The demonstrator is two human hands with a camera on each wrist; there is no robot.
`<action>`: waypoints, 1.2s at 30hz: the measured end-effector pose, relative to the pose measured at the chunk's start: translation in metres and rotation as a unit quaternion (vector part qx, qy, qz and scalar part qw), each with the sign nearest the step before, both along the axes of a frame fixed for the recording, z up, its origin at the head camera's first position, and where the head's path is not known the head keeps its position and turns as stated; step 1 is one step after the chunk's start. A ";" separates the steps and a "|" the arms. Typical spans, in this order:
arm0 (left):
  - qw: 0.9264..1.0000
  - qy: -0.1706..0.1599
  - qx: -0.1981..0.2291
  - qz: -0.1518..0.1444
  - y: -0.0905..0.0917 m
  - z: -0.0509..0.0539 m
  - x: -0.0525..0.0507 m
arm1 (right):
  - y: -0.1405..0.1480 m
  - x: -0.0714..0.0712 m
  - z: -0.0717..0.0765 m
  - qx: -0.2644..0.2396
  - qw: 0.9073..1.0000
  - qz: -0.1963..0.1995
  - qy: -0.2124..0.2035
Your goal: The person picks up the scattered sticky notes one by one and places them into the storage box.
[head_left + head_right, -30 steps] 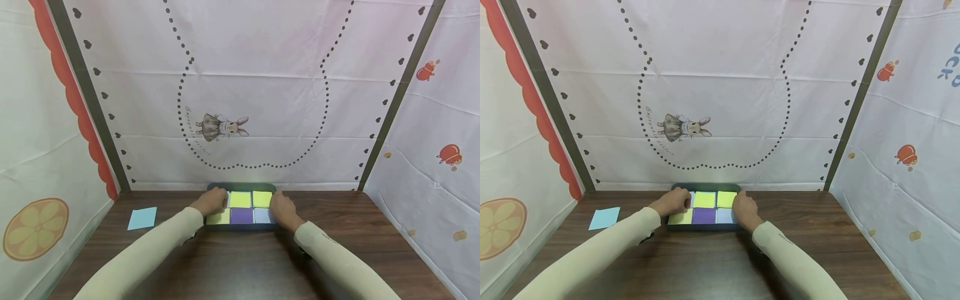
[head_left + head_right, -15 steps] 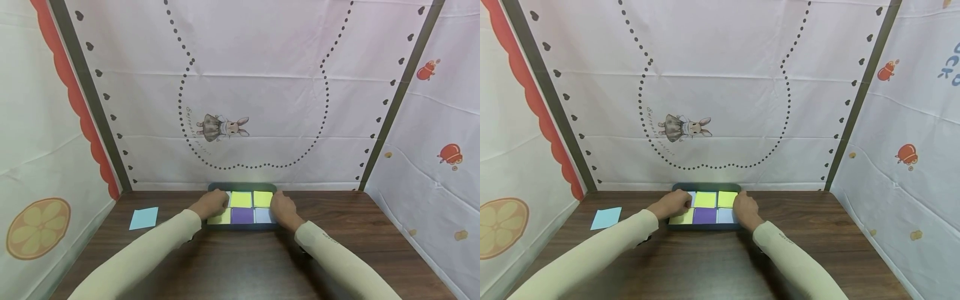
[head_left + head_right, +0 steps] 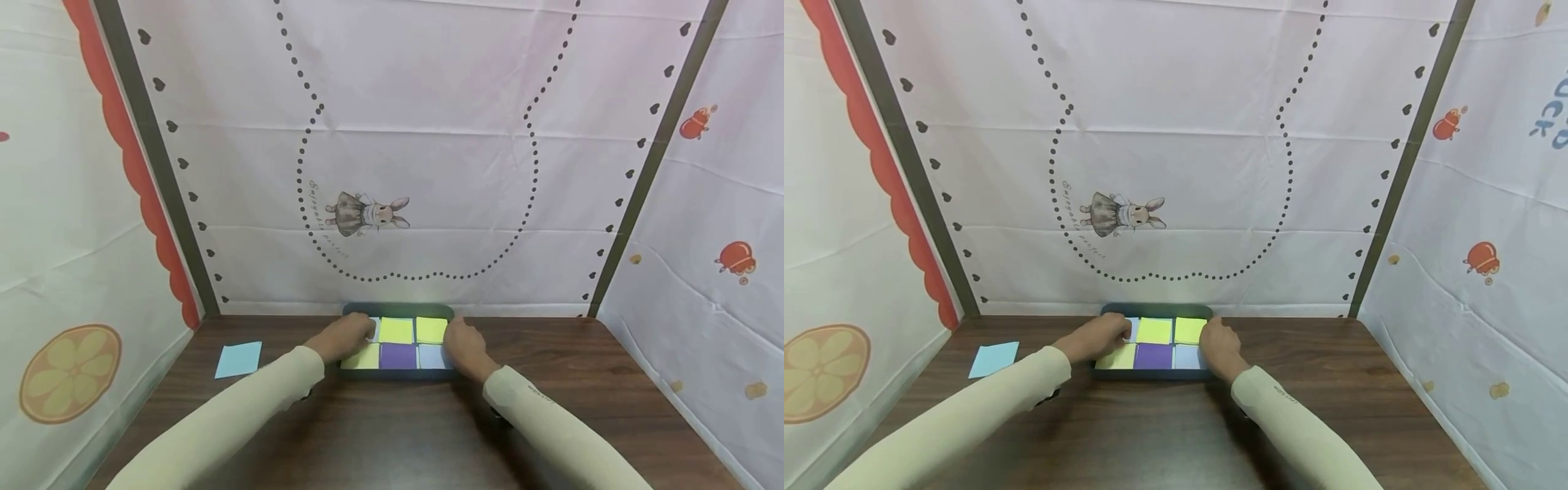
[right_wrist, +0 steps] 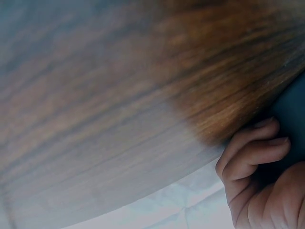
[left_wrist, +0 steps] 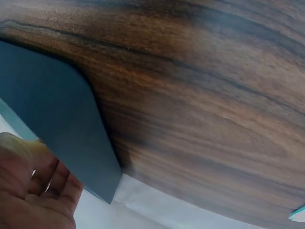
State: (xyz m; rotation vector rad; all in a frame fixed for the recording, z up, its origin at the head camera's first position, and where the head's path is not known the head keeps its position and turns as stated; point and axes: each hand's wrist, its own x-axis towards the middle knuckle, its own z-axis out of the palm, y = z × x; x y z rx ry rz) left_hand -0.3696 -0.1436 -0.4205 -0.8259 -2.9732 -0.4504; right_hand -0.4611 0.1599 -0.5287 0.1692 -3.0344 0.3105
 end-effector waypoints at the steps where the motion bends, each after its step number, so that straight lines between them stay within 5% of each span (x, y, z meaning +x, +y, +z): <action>1: 1.000 0.006 0.000 0.001 -0.001 0.001 0.000 | 0.000 0.000 0.000 0.000 1.000 0.003 0.000; 9: 0.999 0.032 0.005 0.015 -0.015 0.014 -0.002 | 0.001 0.001 0.000 -0.016 1.000 -0.013 -0.009; 17: 0.996 0.040 0.022 0.082 -0.057 0.017 -0.003 | 0.001 0.000 -0.003 -0.008 1.000 -0.002 0.013; 23: 0.992 -0.007 0.007 0.127 -0.103 0.021 0.004 | -0.003 0.001 -0.002 -0.002 1.000 -0.014 0.014; 24: 0.993 -0.008 0.011 0.117 -0.123 0.007 -0.006 | -0.003 0.000 -0.003 -0.003 1.000 -0.014 0.016; 28: 0.987 -0.059 -0.016 0.151 -0.154 0.007 -0.009 | -0.001 -0.005 -0.001 -0.001 1.000 -0.011 0.019; 30: 0.980 -0.085 -0.037 0.176 -0.162 0.009 -0.006 | -0.002 -0.003 0.001 -0.011 1.000 -0.015 0.014; 31: 0.972 -0.104 -0.061 0.201 -0.154 0.024 0.006 | -0.002 -0.002 0.002 -0.016 1.000 -0.017 0.009; 32: 0.970 -0.109 -0.069 0.207 -0.156 0.024 0.009 | -0.003 -0.001 0.003 -0.020 1.000 -0.018 0.004; 36: 0.970 -0.103 -0.094 0.198 -0.164 0.023 0.017 | -0.006 0.008 0.007 -0.027 0.999 -0.018 -0.002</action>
